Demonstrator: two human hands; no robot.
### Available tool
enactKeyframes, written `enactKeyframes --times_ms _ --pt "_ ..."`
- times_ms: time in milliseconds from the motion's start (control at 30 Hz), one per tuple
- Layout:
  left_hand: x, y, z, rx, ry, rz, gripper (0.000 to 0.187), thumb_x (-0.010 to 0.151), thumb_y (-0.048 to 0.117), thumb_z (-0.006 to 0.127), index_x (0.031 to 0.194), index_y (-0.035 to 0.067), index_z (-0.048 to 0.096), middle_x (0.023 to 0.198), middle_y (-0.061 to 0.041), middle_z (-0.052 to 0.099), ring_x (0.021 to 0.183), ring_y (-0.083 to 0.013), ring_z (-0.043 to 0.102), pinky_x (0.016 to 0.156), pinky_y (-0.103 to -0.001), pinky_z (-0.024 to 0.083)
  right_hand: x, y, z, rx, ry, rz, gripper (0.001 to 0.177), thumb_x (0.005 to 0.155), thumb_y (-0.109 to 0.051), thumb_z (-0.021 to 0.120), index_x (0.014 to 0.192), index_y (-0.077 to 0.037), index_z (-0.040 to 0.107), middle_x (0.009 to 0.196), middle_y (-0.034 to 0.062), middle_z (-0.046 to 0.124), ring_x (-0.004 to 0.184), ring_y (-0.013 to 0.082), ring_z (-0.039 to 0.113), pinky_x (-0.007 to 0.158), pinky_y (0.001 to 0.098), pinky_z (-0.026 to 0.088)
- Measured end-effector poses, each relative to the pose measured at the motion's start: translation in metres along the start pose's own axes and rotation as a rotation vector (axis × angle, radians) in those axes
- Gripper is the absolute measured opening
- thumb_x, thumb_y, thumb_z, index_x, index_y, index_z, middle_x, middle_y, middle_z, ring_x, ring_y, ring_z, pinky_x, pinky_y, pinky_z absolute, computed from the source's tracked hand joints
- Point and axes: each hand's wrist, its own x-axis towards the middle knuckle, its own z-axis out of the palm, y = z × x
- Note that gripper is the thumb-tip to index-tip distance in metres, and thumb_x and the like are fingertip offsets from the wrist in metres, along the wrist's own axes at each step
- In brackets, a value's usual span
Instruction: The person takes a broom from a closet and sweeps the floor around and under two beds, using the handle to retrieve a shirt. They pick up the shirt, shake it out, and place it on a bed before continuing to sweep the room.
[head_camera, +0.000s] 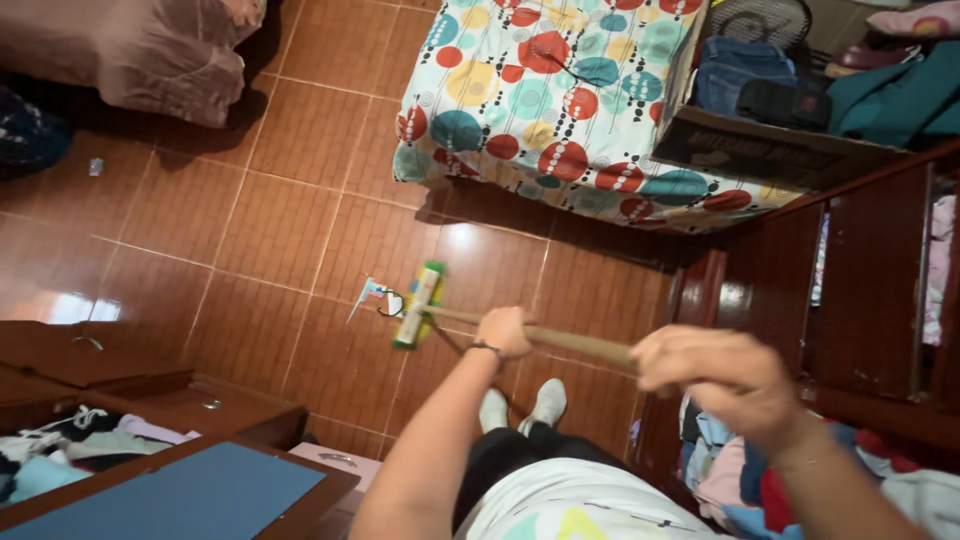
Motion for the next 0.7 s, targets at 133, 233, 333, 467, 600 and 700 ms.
enactKeyframes --times_ms 133,233,333,467,600,700 --pt "-0.014 -0.063 -0.002 0.127 -0.065 -0.066 0.023 0.080 0.036 0.071 0.096 0.024 0.082 0.098 -0.014 0.076 0.096 -0.0363 0.071 0.087 -0.050 0.057 0.001 0.015 0.049 0.055 -0.082 0.000 0.031 0.082 0.007 0.053 0.104 0.000 0.075 0.096 0.0106 0.075 0.095 0.0236 0.075 0.110 0.0511 0.056" --pt "-0.019 -0.072 -0.004 0.032 -0.001 -0.080 0.021 0.082 0.034 0.071 0.097 0.024 0.082 0.100 -0.014 0.076 0.098 -0.0360 0.071 0.089 -0.048 0.057 0.004 0.013 0.055 0.035 -0.097 0.010 0.031 0.086 0.006 0.054 0.107 -0.001 0.074 0.098 0.0104 0.075 0.099 0.0241 0.075 0.112 0.0516 0.054" --pt "-0.029 -0.028 -0.035 -0.118 0.091 0.052 0.030 0.072 0.025 0.075 0.101 0.021 0.078 0.102 -0.013 0.074 0.097 -0.0369 0.069 0.086 -0.049 0.056 0.014 -0.025 0.029 0.005 -0.049 0.089 0.031 0.084 0.003 0.056 0.108 -0.001 0.076 0.098 0.0142 0.079 0.102 0.0267 0.077 0.100 0.0496 0.060" --pt "-0.040 0.045 -0.052 -0.172 0.092 0.096 0.030 0.072 0.018 0.072 0.101 0.021 0.079 0.100 -0.012 0.076 0.096 -0.0357 0.070 0.085 -0.048 0.056 0.045 -0.083 -0.010 -0.040 -0.040 -0.089 0.023 0.095 -0.004 0.060 0.113 -0.005 0.075 0.097 0.0105 0.080 0.088 0.0191 0.075 0.106 0.0491 0.057" --pt "-0.045 0.068 -0.045 -0.284 -0.060 0.137 0.029 0.071 0.019 0.071 0.098 0.020 0.079 0.094 -0.013 0.077 0.091 -0.0344 0.072 0.081 -0.046 0.058 0.074 -0.118 -0.012 -0.423 -0.422 -0.130 0.024 0.090 -0.011 0.063 0.109 -0.010 0.078 0.084 -0.0023 0.074 0.084 0.0144 0.073 0.100 0.0479 0.055" --pt "-0.042 0.057 -0.046 -0.290 -0.122 0.108 0.031 0.070 0.020 0.073 0.100 0.022 0.079 0.093 -0.012 0.076 0.089 -0.0333 0.073 0.081 -0.046 0.058 0.072 -0.115 0.004 -0.350 -0.391 -0.062 0.029 0.084 -0.014 0.064 0.107 -0.008 0.082 0.082 0.0003 0.074 0.086 0.0179 0.072 0.100 0.0484 0.055"
